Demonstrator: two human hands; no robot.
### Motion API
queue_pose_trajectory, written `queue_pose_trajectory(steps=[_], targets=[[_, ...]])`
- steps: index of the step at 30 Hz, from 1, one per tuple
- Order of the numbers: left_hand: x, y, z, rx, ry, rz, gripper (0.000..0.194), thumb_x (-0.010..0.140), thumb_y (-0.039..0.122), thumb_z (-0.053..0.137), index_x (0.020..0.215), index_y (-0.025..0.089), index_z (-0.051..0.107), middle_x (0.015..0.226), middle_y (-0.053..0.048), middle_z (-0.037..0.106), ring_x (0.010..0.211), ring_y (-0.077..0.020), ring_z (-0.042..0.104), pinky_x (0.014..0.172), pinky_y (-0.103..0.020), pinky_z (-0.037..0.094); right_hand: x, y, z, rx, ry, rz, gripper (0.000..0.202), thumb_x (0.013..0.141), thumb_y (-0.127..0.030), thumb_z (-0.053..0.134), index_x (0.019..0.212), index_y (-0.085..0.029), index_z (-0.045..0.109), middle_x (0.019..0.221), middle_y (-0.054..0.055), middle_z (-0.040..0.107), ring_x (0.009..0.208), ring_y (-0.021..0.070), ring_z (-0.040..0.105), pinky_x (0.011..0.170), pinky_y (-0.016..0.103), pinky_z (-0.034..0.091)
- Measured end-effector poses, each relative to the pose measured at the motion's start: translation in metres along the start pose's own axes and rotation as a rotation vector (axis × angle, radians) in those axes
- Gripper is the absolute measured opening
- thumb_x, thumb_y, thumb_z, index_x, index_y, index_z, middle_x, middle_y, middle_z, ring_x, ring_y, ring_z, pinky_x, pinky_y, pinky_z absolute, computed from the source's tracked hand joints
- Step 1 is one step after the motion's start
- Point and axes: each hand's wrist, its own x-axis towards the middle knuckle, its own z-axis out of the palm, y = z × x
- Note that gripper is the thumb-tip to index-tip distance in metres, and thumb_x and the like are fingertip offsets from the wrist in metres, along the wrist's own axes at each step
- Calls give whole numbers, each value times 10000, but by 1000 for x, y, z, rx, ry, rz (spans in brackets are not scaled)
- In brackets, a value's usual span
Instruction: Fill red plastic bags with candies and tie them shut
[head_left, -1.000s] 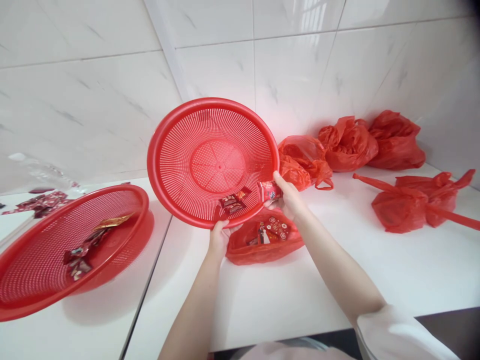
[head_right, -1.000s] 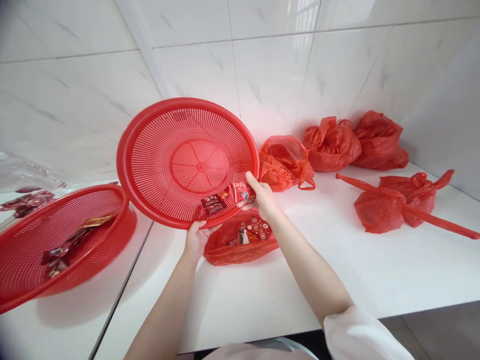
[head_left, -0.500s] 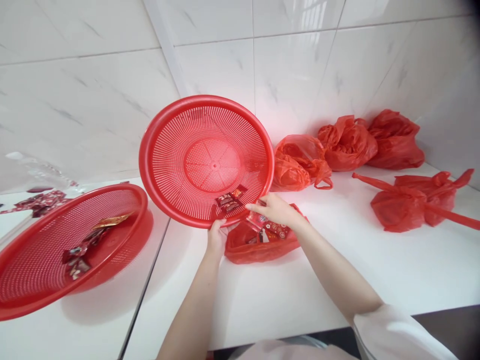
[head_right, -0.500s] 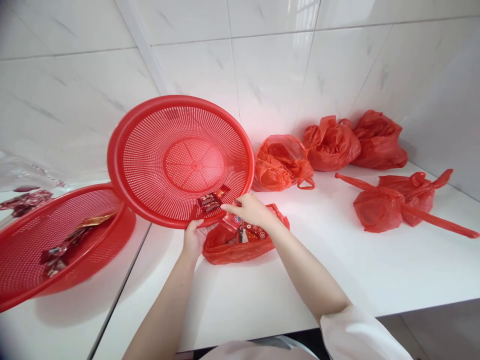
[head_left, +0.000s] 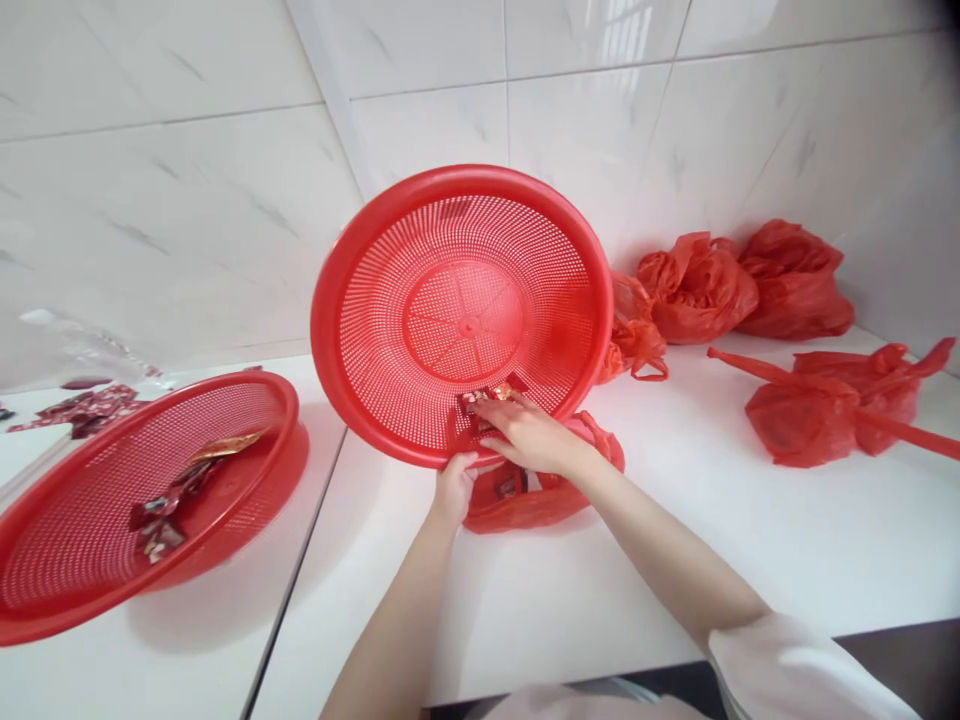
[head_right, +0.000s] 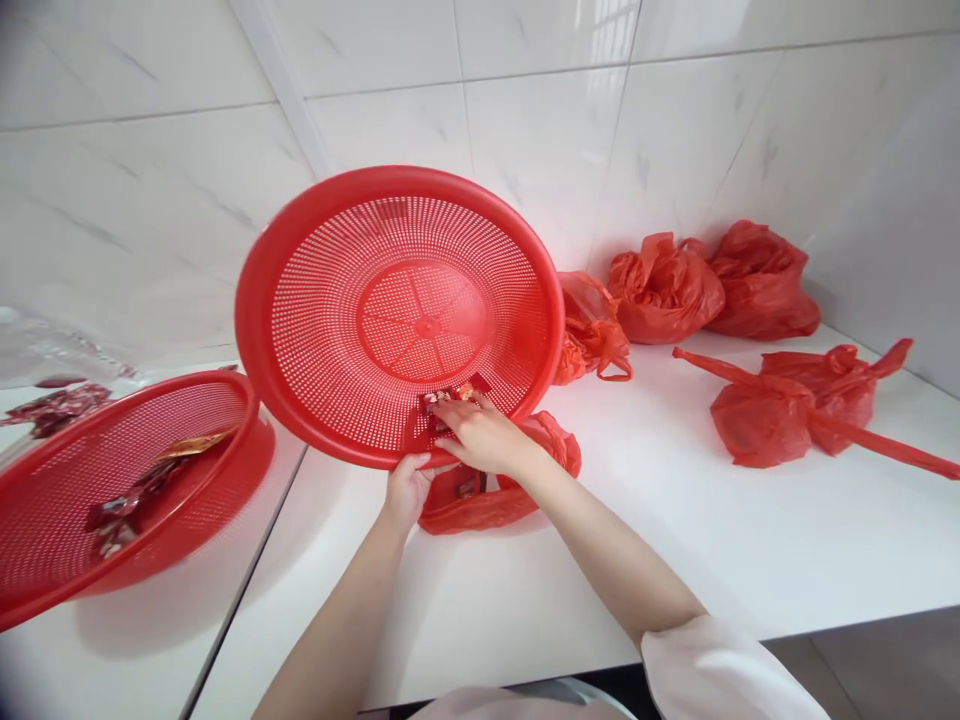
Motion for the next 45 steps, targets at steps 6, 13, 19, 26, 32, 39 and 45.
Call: queue_pose_trajectory(steps=[6, 13, 19, 26, 32, 39, 45], targets=[[5, 4, -7, -10, 0, -20, 306, 650, 202, 625, 929, 125, 727, 938, -79, 750, 925, -284, 688, 867, -456, 542, -2, 4, -7, 216, -103, -64, 336, 880, -265, 601, 1211, -217, 634, 1175, 76, 685, 1034, 215, 649, 892, 344, 489], [5, 14, -4, -55, -5, 2, 324, 694, 206, 569, 965, 111, 720, 993, -98, 746, 960, -275, 684, 877, -439, 544, -2, 4, -25, 535, 97, 159, 312, 934, -398, 508, 781, -156, 632, 684, -19, 613, 612, 107, 532, 596, 223, 400], [7, 11, -9, -55, 24, -37, 310, 683, 225, 587, 928, 84, 714, 948, -111, 748, 945, -276, 692, 926, -450, 521, -8, 11, -37, 498, 42, 200, 299, 870, -471, 598, 936, -183, 645, 597, -50, 566, 543, 101, 485, 570, 225, 374], [4, 7, -3, 12, 34, -19, 345, 625, 207, 647, 952, 115, 703, 995, -95, 743, 1015, -320, 666, 892, -488, 533, -6, 11, -42, 172, 243, 118, 388, 989, -410, 401, 803, -177, 650, 799, 45, 652, 763, 153, 594, 745, 278, 447], [-3, -2, 3, 60, -22, -54, 371, 619, 193, 674, 986, 153, 705, 1021, -79, 735, 1052, -338, 648, 913, -530, 513, -2, 5, -12, 95, 92, 22, 478, 950, -482, 458, 1304, -173, 543, 1369, 139, 546, 1286, 257, 477, 1100, 463, 321], [-2, -7, 0, 42, 8, -1, 319, 624, 155, 646, 937, 183, 699, 968, -38, 737, 1034, -295, 651, 925, -501, 511, -2, 4, 2, 95, -53, -63, 522, 883, -505, 571, 1289, -176, 560, 1205, 120, 646, 1151, 255, 579, 1139, 550, 203], [3, 8, -1, -11, -14, -21, 279, 656, 200, 620, 901, 123, 728, 951, -89, 748, 981, -306, 677, 911, -492, 528, 0, 2, -14, 268, -16, -24, 282, 969, -306, 466, 1142, -177, 647, 1025, 78, 701, 898, 174, 651, 824, 308, 490]])
